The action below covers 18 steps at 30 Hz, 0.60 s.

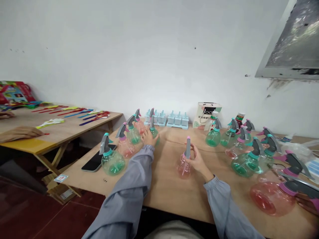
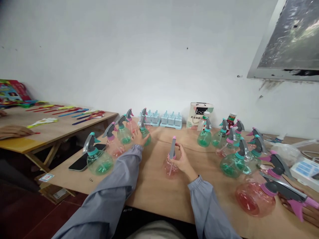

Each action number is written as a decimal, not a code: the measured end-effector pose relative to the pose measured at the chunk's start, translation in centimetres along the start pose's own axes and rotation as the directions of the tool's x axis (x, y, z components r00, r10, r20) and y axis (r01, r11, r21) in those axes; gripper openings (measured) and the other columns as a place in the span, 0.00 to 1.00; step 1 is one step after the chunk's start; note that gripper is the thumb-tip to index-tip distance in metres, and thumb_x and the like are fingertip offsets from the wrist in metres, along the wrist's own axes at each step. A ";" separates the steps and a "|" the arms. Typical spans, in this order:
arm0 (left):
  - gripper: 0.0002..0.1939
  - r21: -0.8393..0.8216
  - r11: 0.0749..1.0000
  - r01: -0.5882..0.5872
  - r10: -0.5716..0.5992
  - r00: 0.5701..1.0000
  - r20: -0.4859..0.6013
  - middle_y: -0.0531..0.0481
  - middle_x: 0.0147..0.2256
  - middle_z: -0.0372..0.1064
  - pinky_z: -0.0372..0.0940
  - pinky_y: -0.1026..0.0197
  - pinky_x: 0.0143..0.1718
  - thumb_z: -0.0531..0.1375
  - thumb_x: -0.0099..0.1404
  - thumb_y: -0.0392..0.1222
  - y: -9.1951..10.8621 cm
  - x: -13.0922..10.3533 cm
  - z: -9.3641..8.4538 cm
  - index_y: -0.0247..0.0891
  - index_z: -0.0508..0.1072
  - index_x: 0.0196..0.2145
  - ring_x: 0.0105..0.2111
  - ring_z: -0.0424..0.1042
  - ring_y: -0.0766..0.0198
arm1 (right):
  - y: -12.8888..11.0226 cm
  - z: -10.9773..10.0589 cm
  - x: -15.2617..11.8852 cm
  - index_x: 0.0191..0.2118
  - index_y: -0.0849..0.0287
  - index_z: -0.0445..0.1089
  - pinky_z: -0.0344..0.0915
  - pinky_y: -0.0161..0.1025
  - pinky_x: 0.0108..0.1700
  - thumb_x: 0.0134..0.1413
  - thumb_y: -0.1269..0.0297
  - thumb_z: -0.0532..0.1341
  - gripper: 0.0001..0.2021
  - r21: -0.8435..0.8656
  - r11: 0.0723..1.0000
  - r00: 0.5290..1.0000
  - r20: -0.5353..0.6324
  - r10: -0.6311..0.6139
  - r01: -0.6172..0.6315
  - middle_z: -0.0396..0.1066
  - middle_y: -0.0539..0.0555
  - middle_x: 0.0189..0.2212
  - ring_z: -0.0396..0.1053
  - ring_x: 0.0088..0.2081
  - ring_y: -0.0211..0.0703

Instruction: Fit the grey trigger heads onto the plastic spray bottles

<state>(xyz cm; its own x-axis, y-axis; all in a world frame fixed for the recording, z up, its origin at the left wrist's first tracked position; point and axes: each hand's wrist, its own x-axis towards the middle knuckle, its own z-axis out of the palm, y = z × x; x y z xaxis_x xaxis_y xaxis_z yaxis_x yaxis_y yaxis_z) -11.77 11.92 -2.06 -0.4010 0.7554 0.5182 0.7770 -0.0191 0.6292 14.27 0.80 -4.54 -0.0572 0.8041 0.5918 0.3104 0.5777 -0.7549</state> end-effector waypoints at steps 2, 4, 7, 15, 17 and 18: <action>0.37 0.102 0.989 -0.104 0.103 0.995 0.019 0.27 0.55 0.66 0.58 0.37 0.56 0.59 0.62 0.61 -0.2 -2.2 -0.3 0.33 0.64 0.60 0.57 0.65 0.36 | -0.1 0.2 0.0 0.57 0.51 0.65 0.66 0.55 0.58 0.45 0.50 0.68 0.33 0.016 1.000 1.000 0.001 0.010 -0.010 0.69 0.59 0.57 0.69 0.55 0.53; 0.37 0.150 0.972 -0.181 0.178 0.983 0.035 0.28 0.53 0.67 0.58 0.37 0.54 0.58 0.61 0.64 -0.1 -4.5 -0.8 0.33 0.67 0.57 0.54 0.66 0.36 | -0.3 0.3 -0.1 0.58 0.49 0.64 0.66 0.55 0.58 0.46 0.50 0.68 0.33 0.023 1.000 1.000 0.010 0.014 -0.014 0.68 0.58 0.58 0.69 0.56 0.53; 0.38 0.154 0.960 -0.233 0.230 0.972 0.035 0.29 0.50 0.68 0.59 0.39 0.51 0.60 0.59 0.67 0.4 -7.3 -1.6 0.33 0.69 0.54 0.50 0.67 0.36 | -0.4 0.4 -0.2 0.62 0.48 0.61 0.66 0.55 0.58 0.47 0.49 0.68 0.35 0.028 1.000 1.000 0.015 0.005 -0.005 0.67 0.58 0.60 0.68 0.58 0.53; 0.21 0.079 0.950 -0.301 0.303 0.953 -0.017 0.34 0.44 0.72 0.59 0.43 0.46 0.47 0.72 0.52 1.1 -9.9 -2.1 0.37 0.73 0.45 0.45 0.68 0.43 | 0.2 0.5 -0.2 0.60 0.50 0.64 0.63 0.56 0.61 0.48 0.47 0.67 0.33 0.003 1.000 1.000 0.000 -0.022 0.022 0.68 0.59 0.59 0.66 0.60 0.54; 0.20 0.087 0.953 -0.292 0.295 0.955 -0.020 0.34 0.44 0.72 0.59 0.43 0.46 0.47 0.71 0.51 1.0 -9.8 -2.1 0.37 0.74 0.45 0.45 0.68 0.43 | 0.3 0.5 -0.2 0.60 0.50 0.64 0.62 0.56 0.63 0.50 0.48 0.66 0.32 0.002 0.999 0.999 -0.004 -0.034 0.034 0.67 0.59 0.59 0.65 0.61 0.54; 0.20 0.087 0.954 -0.287 0.290 0.957 -0.017 0.34 0.44 0.72 0.59 0.43 0.46 0.48 0.71 0.51 0.9 -9.8 -2.0 0.36 0.74 0.45 0.45 0.68 0.43 | 0.3 0.6 -0.2 0.60 0.49 0.63 0.61 0.56 0.63 0.50 0.49 0.66 0.32 -0.004 0.999 0.999 -0.014 -0.044 0.044 0.66 0.59 0.60 0.65 0.61 0.54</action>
<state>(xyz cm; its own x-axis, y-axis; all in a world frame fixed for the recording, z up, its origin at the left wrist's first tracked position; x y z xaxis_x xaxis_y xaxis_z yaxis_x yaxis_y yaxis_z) -8.09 3.14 -5.37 -0.1670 0.7061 0.6882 0.8988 -0.1780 0.4007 13.81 0.90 -5.05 -0.0573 0.7758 0.6283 0.3111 0.6119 -0.7272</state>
